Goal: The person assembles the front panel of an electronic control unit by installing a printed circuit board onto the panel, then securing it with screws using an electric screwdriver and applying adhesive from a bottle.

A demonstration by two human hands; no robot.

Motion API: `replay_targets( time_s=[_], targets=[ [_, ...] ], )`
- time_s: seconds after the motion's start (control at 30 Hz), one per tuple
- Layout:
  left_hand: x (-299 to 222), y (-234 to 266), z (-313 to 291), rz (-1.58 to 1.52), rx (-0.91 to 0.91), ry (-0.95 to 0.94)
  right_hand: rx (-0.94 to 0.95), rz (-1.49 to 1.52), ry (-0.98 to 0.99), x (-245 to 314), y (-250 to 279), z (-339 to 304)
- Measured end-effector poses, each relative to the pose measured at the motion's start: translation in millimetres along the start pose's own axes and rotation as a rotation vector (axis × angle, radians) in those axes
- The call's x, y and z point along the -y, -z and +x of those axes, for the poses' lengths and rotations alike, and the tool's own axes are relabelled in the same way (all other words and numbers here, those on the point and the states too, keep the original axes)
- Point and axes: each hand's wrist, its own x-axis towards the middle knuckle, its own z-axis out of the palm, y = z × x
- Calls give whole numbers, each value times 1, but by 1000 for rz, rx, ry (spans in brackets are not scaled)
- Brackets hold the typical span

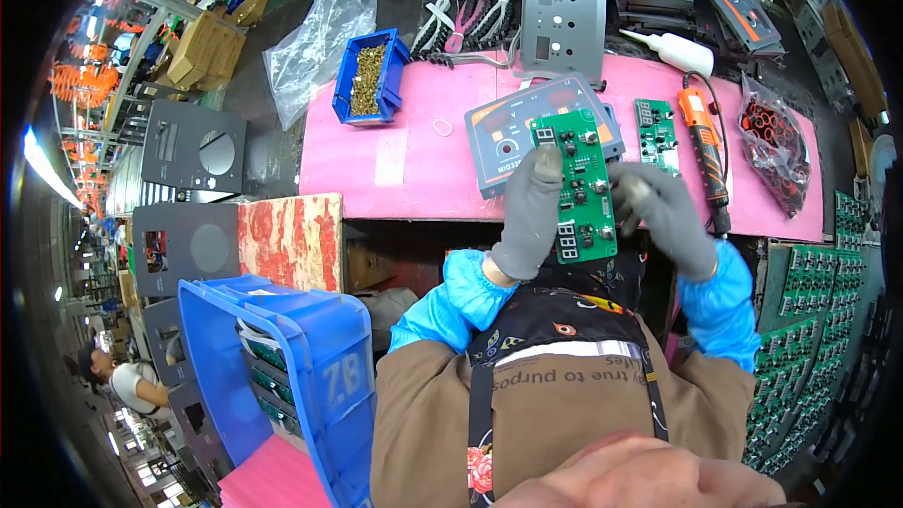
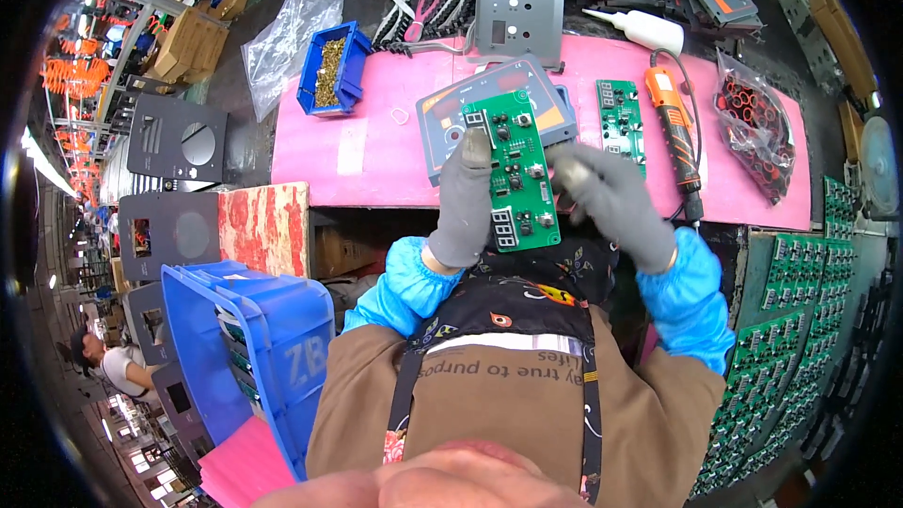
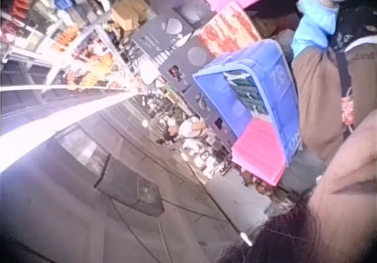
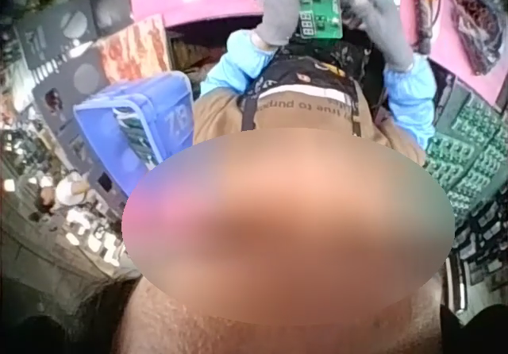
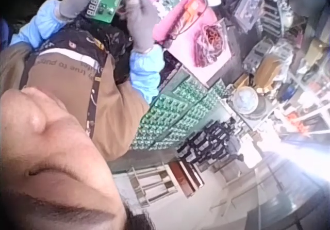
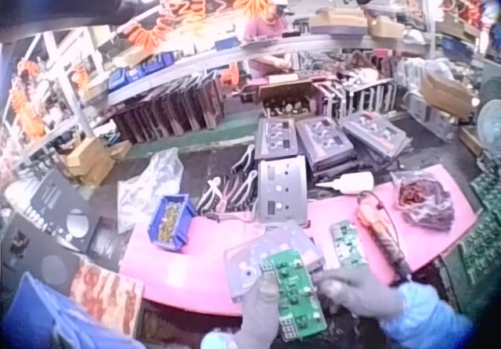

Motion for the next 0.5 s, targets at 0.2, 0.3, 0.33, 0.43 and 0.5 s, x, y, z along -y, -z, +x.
replay_targets(
  time_s=[0.2,0.3,0.33,0.43,0.5],
  targets=[
    [-27,-10,14,832,260,-279,-55,412,30,-27,-22,-24],
    [-66,7,43,1325,68,-133,-108,656,77,-40,-25,-38],
    [-72,21,61,1378,0,-211,-104,659,80,-41,-26,-40],
    [-57,82,105,1455,32,-290,-169,735,152,-44,-28,-40],
    [-55,88,116,1473,163,-296,-204,771,172,-46,-28,-39]
  ],
)
